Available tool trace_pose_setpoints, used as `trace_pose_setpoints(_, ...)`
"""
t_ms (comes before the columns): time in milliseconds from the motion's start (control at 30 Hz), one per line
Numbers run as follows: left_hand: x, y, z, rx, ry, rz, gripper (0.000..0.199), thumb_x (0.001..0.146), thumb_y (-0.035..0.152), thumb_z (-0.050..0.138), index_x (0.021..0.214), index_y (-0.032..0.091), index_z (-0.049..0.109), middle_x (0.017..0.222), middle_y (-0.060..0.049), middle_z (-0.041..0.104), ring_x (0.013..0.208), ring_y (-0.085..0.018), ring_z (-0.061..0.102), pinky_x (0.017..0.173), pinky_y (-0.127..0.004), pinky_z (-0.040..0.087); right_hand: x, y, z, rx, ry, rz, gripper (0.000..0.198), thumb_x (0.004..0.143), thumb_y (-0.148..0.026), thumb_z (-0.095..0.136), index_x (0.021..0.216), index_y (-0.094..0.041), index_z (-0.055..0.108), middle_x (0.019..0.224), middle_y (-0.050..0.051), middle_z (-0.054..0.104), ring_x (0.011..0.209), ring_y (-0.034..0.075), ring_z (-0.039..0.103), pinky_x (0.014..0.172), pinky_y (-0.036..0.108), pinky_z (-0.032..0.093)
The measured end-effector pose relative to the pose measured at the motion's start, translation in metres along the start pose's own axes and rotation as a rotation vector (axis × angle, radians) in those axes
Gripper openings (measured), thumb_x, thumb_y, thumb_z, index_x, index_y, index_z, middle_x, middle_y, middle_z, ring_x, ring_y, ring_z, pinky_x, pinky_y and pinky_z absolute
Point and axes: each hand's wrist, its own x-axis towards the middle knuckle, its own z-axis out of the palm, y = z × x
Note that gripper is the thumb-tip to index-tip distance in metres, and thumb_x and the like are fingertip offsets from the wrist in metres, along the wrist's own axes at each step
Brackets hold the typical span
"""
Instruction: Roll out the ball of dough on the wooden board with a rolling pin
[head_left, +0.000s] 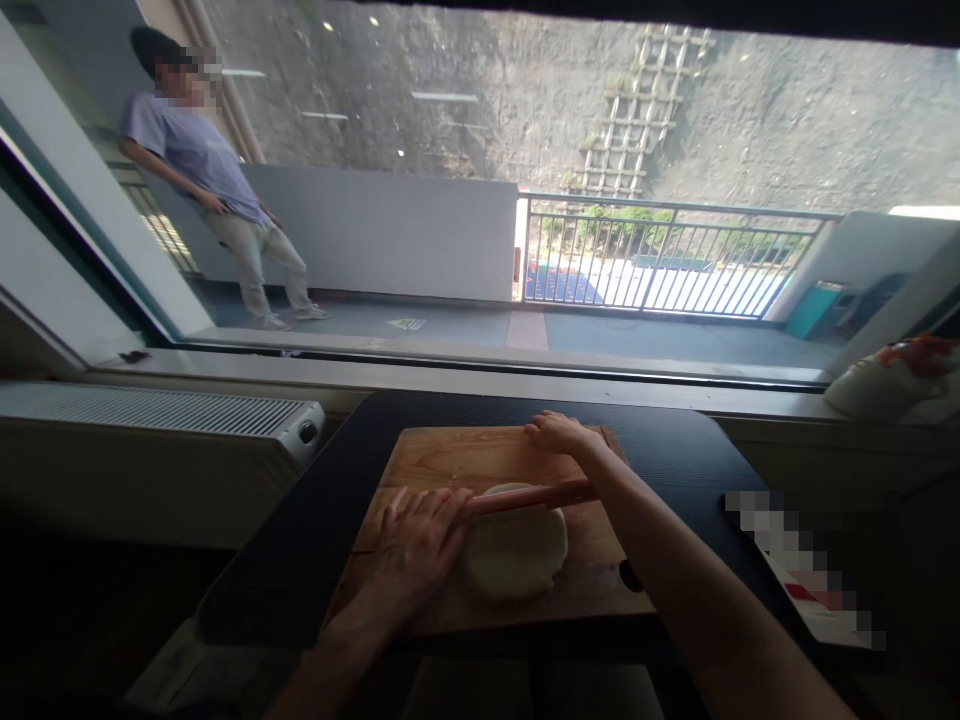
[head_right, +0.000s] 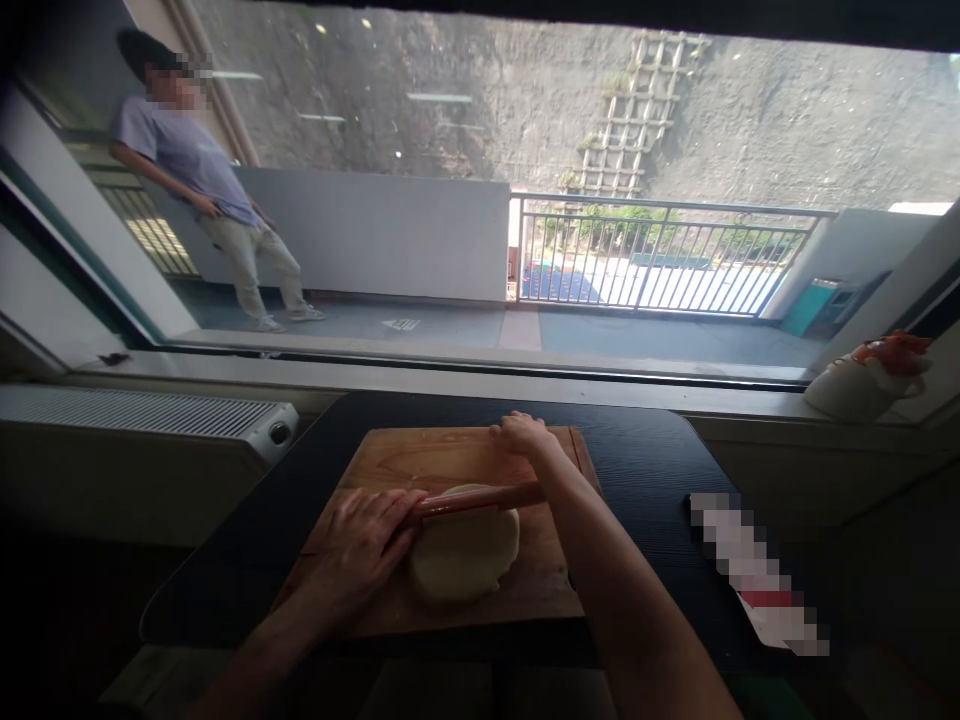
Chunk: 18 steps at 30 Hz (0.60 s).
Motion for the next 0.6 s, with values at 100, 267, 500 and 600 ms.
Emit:
trace_pose_setpoints(100,0.001,-0.004,0.002,0.002,-0.016,0.015,0.035,0.090,0.031,0.040,0.123,0.029,0.050,0.119,-0.003,0.060,0.108,-0.021,0.053,0.102,-0.048,0.024,0.010,0.000,0.005,-0.028,0.023,0.037,0.033,0.090,-0.038,0.050,0.115,-0.017,0.054,0.118,0.008,0.055,0.100,0.020,0.056,0.085,0.041,0.047)
trace_pose_setpoints(267,0.002,-0.004,0.000,-0.003,-0.025,0.066,0.038,0.088,0.028,0.043,0.125,0.029,0.050,0.117,-0.003,0.060,0.106,-0.021,0.053,0.102,-0.046,0.025,-0.012,0.004,0.023,-0.062,0.094,0.046,0.035,0.095,-0.036,0.036,0.107,-0.015,0.060,0.117,0.013,0.054,0.109,0.023,0.051,0.095,0.040,0.039)
trace_pose_setpoints(500,0.001,0.004,-0.009,-0.011,-0.125,0.088,0.039,0.089,0.028,0.041,0.127,0.027,0.048,0.123,-0.003,0.057,0.109,-0.022,0.050,0.100,-0.046,0.026,-0.027,0.012,0.029,-0.022,0.086,0.074,0.040,0.092,-0.034,0.033,0.107,-0.011,0.062,0.114,0.017,0.055,0.107,0.025,0.050,0.094,0.037,0.035)
trace_pose_setpoints(600,0.002,0.004,-0.010,-0.006,-0.132,0.079,0.040,0.087,0.027,0.043,0.127,0.027,0.048,0.123,-0.003,0.057,0.110,-0.023,0.050,0.101,-0.047,0.025,-0.030,0.010,0.020,0.006,0.076,0.074,0.040,0.093,-0.034,0.032,0.109,-0.011,0.060,0.116,0.017,0.055,0.107,0.025,0.050,0.094,0.036,0.034)
